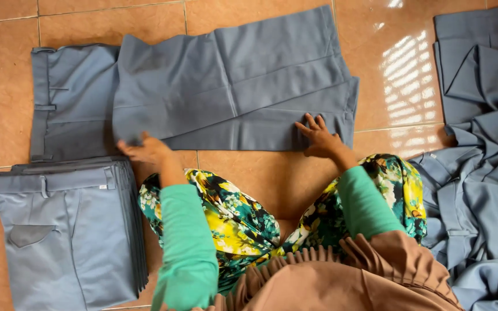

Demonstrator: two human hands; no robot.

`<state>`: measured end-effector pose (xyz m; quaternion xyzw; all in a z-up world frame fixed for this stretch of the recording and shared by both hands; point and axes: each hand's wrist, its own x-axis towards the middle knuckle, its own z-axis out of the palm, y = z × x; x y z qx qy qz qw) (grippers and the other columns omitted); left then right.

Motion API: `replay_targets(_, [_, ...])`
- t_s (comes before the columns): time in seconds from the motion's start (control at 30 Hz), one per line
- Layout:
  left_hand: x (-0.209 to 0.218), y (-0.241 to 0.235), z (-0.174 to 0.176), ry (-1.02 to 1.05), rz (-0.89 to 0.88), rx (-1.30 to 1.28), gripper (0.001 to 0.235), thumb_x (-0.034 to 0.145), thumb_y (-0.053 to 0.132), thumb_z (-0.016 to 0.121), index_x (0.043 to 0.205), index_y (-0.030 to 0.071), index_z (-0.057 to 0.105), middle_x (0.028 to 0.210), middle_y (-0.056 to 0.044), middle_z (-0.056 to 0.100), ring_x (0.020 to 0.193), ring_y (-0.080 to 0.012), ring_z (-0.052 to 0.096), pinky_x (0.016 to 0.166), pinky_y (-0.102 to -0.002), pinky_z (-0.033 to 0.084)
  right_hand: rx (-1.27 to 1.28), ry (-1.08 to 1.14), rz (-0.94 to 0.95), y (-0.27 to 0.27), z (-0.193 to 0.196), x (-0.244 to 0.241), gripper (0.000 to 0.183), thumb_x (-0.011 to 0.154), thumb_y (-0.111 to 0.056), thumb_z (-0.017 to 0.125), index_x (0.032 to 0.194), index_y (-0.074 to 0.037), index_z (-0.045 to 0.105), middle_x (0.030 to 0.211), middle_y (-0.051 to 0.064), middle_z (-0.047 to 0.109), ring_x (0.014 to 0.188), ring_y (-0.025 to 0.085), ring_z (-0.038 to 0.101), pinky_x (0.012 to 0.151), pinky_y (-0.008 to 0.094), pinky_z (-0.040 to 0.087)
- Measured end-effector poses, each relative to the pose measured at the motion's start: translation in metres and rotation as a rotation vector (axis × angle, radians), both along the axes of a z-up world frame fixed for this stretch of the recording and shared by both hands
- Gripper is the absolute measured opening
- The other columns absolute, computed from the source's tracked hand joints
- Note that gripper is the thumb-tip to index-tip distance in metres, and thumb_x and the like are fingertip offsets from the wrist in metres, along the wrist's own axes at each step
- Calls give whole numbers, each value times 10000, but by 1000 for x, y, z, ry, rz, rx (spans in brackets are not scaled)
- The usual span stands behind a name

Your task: The person sits on the floor and folds several pairs of grey trousers by hand. They lay each pair flat, fold the legs together, fold the garment in half or thirds, and place the finished bundle onto a growing stack.

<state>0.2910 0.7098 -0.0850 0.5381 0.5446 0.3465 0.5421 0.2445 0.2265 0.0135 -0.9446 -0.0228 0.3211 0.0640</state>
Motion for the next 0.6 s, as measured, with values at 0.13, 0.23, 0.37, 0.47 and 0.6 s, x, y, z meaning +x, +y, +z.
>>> replay_targets(0.13, [-11,-78,16,-84,-423,180,428,876,-1,642,1249,205,601,1156,-48,391,920,-155,505,836,-240,532,487,-325,-374,-81,-55,63,577,785,-400,837,1333,-355,661,1056,70,755,1067,317,686,888,471,514])
replay_targets(0.23, [-15,-101,18,136,-628,-140,480,923,215,702,1368,245,525,1229,-174,543,989,-286,686,852,-392,623,466,-581,-547,-128,-81,113,371,883,-373,784,1243,-312,721,950,23,761,938,227,739,782,380,565])
replay_targets(0.37, [-10,-96,15,81,-549,-565,675,1037,239,551,1562,323,134,1105,-285,698,1003,-426,762,904,-552,614,453,-549,-652,-125,-58,147,532,948,-377,753,1422,-196,593,1193,151,714,1137,296,683,942,465,547])
replay_targets(0.47, [-1,-108,41,22,-373,-508,699,1015,158,599,1550,362,198,1214,-313,587,1067,-427,739,899,-533,656,475,-511,-685,-118,-72,171,692,987,-415,759,1530,-122,445,1339,301,606,1256,420,605,1033,564,487])
replay_targets(0.6, [2,-103,30,-106,-344,-405,655,988,146,687,1506,417,391,1273,-268,465,1211,-508,615,927,-497,648,132,-426,-694,-93,-55,191,717,986,-563,707,1542,-210,426,1437,152,508,1315,382,498,1023,659,405])
